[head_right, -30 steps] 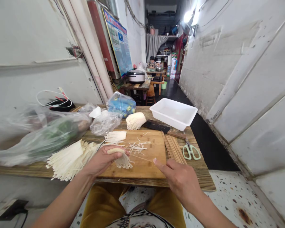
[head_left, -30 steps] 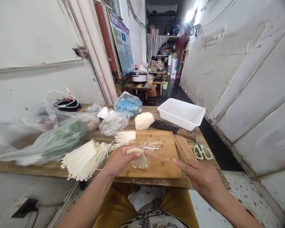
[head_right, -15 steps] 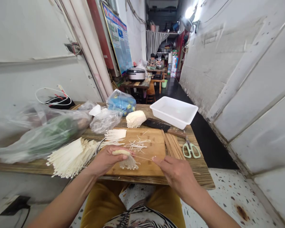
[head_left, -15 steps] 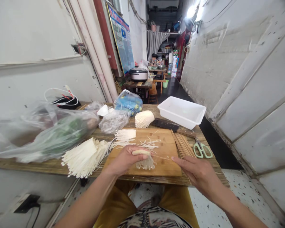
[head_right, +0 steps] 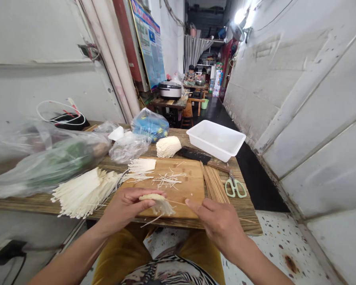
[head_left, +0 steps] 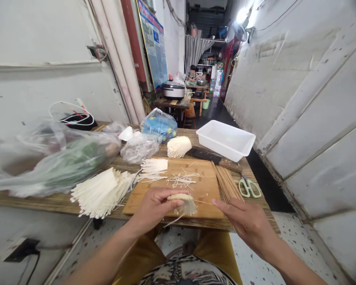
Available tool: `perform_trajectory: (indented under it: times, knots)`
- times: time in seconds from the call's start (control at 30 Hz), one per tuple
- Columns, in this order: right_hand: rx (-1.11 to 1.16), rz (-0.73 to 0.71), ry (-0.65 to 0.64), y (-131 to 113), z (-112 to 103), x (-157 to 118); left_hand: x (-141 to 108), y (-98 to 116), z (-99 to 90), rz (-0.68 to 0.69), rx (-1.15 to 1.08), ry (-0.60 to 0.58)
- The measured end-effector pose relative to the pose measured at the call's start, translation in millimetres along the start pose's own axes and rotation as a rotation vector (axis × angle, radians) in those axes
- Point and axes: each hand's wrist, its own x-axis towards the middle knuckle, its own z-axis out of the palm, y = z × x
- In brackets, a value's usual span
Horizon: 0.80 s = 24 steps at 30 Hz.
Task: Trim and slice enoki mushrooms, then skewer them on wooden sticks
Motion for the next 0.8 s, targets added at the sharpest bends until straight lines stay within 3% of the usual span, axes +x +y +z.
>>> perform_trajectory:
  times: [0.37,0.8]
  knots:
    - [-0.057,-0.014,-0.088,-11.4,-7.3,-1.2,-10.0,2.1,7.7,0.03,0.064,-0.026]
    - [0.042,0.006,-0.003,-14.5,4.0,3.0,-1.7,3.5,11.6,-0.063,0.013,-0.069]
